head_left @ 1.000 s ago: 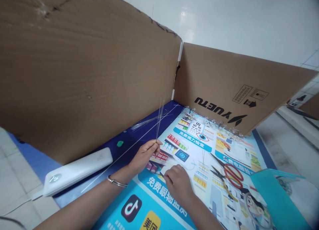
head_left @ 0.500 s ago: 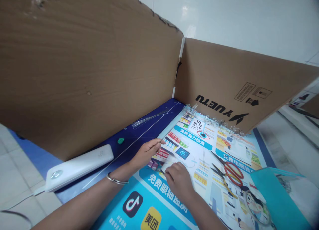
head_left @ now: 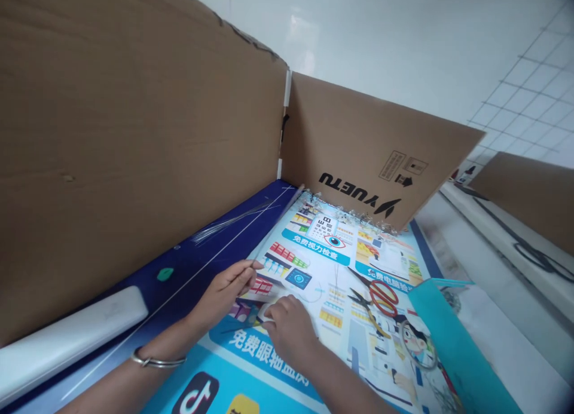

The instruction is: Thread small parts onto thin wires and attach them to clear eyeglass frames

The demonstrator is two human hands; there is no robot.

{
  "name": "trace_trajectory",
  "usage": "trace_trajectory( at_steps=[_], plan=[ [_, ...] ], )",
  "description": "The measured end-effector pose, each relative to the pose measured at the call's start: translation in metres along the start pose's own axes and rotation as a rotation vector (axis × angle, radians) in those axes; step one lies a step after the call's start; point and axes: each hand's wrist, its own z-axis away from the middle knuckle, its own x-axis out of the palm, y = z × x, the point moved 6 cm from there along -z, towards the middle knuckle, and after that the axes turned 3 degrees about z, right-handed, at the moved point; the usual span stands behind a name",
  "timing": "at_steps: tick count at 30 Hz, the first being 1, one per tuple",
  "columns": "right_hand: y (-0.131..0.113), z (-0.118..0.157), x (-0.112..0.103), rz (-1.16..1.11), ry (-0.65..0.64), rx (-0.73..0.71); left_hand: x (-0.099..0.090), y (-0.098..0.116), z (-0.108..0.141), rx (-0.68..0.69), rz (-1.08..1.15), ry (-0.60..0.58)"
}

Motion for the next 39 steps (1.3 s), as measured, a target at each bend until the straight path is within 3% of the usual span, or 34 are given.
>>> trace_trajectory(
  at_steps=[10,13,19,22,27,31,39],
  plan=[
    [-0.005,-0.004,0.007,0.018,-0.073,-0.07,-0.002,0.003,-0.001,0.061,0.014,0.033],
    [-0.001,-0.008,0.002,-0.156,-0.041,-0.006,-0.005,0.005,-0.001,0.082,0.034,0.052],
    [0.03,-0.006,-0.014,-0.691,0.135,0.306,-0.022,0.015,-0.004,0.192,0.143,0.199],
    [0.035,-0.005,-0.013,-0.774,0.15,0.348,-0.028,0.021,-0.003,0.249,0.206,0.257],
    [0.018,-0.007,-0.009,-0.57,0.103,0.165,-0.033,0.027,-0.001,0.299,0.225,0.323],
    [0.002,-0.008,-0.003,-0.309,0.019,0.022,-0.032,0.026,-0.001,0.248,0.118,0.259],
    [-0.007,-0.007,0.009,-0.031,-0.075,-0.082,-0.023,0.006,-0.01,0.079,-0.679,-0.012]
  ],
)
